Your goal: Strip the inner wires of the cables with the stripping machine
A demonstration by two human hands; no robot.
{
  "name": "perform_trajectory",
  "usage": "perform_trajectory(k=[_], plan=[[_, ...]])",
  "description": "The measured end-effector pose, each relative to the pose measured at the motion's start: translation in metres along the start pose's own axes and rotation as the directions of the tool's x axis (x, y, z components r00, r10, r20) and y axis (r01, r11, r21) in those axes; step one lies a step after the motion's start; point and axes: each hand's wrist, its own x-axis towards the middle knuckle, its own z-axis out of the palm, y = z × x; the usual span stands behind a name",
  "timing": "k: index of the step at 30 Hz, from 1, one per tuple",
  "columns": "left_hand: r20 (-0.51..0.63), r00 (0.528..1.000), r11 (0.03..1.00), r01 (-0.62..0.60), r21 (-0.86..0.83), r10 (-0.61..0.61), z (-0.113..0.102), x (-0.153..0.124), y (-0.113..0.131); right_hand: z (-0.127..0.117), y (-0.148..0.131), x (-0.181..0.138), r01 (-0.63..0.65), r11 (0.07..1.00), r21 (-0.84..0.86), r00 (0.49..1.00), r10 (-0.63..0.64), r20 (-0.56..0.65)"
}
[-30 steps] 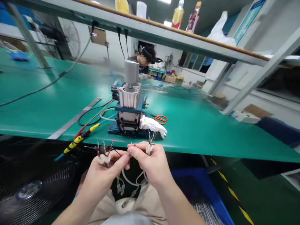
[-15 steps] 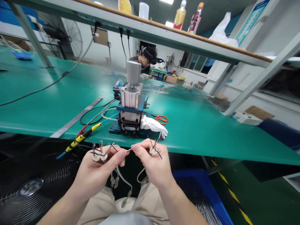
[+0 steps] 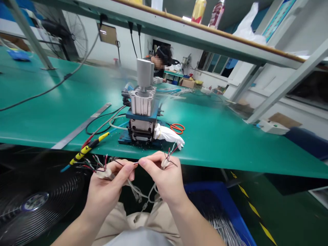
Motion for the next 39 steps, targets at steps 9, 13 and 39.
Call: perform_trajectory(k=[9, 13, 39], plan=[[0.117, 0.992, 0.998, -0.049, 0.03, 0.045, 0.011, -0.012, -0.008, -0.003, -0.005, -0.003, 0.093, 0.986, -0.136, 0.996, -0.092, 0.011], [0.09, 0.995, 0.998, -0.056, 0.03, 0.053, 0.014, -0.016, -0.009, -0.003, -0.004, 0.0, 0.014, 0.998, -0.058, 1.0, -0.012, 0.028], [0.238, 0.949, 0.976, 0.187, 0.11, -0.208, -0.006, 0.006, 0.003, -0.013, -0.009, 0.009, -0.275, 0.961, 0.014, 0.949, 0.269, 0.163]])
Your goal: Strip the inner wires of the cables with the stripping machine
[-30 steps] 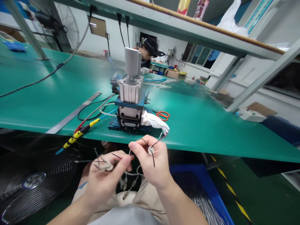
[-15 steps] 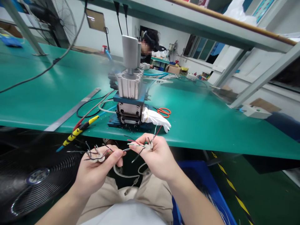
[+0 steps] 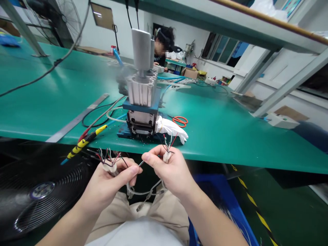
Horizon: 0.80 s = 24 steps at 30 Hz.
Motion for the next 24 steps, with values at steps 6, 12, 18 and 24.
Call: perform_trajectory(k=[6, 12, 18, 24], plan=[[-0.037, 0.999, 0.992, 0.013, -0.127, -0.017, -0.001, 0.001, -0.006, 0.0, 0.002, -0.003, -0.021, 0.995, 0.092, 0.998, 0.015, 0.062], [0.004, 1.0, 0.986, -0.001, -0.17, 0.002, 0.0, 0.0, -0.01, 0.009, 0.006, -0.008, -0.037, 0.991, 0.131, 0.999, 0.034, 0.028], [-0.055, 0.997, 0.993, -0.063, -0.095, 0.057, 0.005, -0.001, -0.004, 0.014, 0.01, -0.01, 0.006, 0.988, 0.156, 0.999, 0.002, -0.054], [-0.153, 0.979, 0.99, -0.139, 0.002, 0.138, 0.011, 0.0, 0.005, 0.012, 0.018, -0.012, 0.095, 0.995, -0.01, 0.985, -0.096, -0.146]])
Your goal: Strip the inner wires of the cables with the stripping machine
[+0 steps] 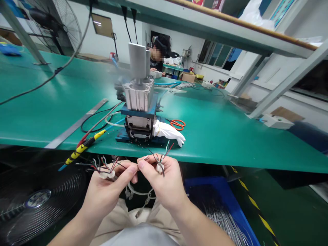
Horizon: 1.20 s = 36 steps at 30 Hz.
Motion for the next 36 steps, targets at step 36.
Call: perform_trajectory(k=[36], plan=[[0.351, 0.933, 0.977, 0.144, -0.157, -0.081, -0.012, 0.008, 0.001, -0.012, -0.022, 0.003, -0.021, 0.977, 0.213, 0.989, -0.011, 0.15]])
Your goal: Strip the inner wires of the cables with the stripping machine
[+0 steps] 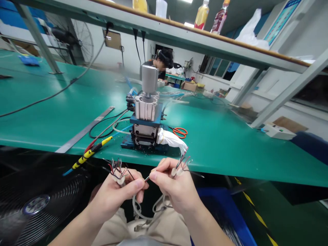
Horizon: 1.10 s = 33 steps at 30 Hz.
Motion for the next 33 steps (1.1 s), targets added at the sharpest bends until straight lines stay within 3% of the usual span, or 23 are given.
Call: perform_trajectory(k=[4, 7, 9, 14, 19, 25, 29, 33], plan=[[-0.051, 0.999, 1.0, -0.018, -0.024, 0.017, 0.006, -0.001, -0.003, -0.002, 0.006, 0.001, 0.107, 0.989, -0.101, 0.993, -0.111, -0.036], [-0.157, 0.985, 0.997, -0.059, 0.051, 0.066, 0.019, -0.002, -0.011, 0.001, 0.016, 0.002, 0.214, 0.96, -0.181, 0.962, -0.24, -0.134], [-0.204, 0.968, 0.984, -0.118, 0.134, 0.143, 0.026, -0.003, -0.02, 0.005, 0.021, 0.004, 0.219, 0.958, -0.185, 0.95, -0.253, -0.184], [-0.167, 0.943, 0.932, -0.234, 0.278, 0.287, 0.018, -0.002, -0.037, 0.008, 0.025, 0.011, 0.102, 0.993, -0.054, 0.974, -0.111, -0.199], [-0.079, 0.957, 0.897, -0.23, 0.377, 0.278, 0.0, 0.001, -0.04, 0.004, 0.023, 0.023, -0.06, 0.998, 0.013, 0.983, 0.061, -0.17], [-0.327, 0.926, 0.974, -0.136, 0.18, 0.189, 0.003, 0.015, -0.038, 0.006, 0.024, 0.044, -0.172, 0.985, 0.001, 0.979, 0.172, -0.11], [-0.493, 0.869, 0.998, -0.058, -0.002, 0.049, -0.003, 0.031, -0.033, 0.001, 0.025, 0.051, -0.093, 0.994, -0.053, 0.986, 0.084, -0.144], [-0.566, 0.824, 0.987, -0.073, -0.143, -0.021, -0.011, 0.047, -0.03, -0.013, 0.023, 0.052, 0.016, 0.994, -0.105, 0.975, -0.039, -0.217]])
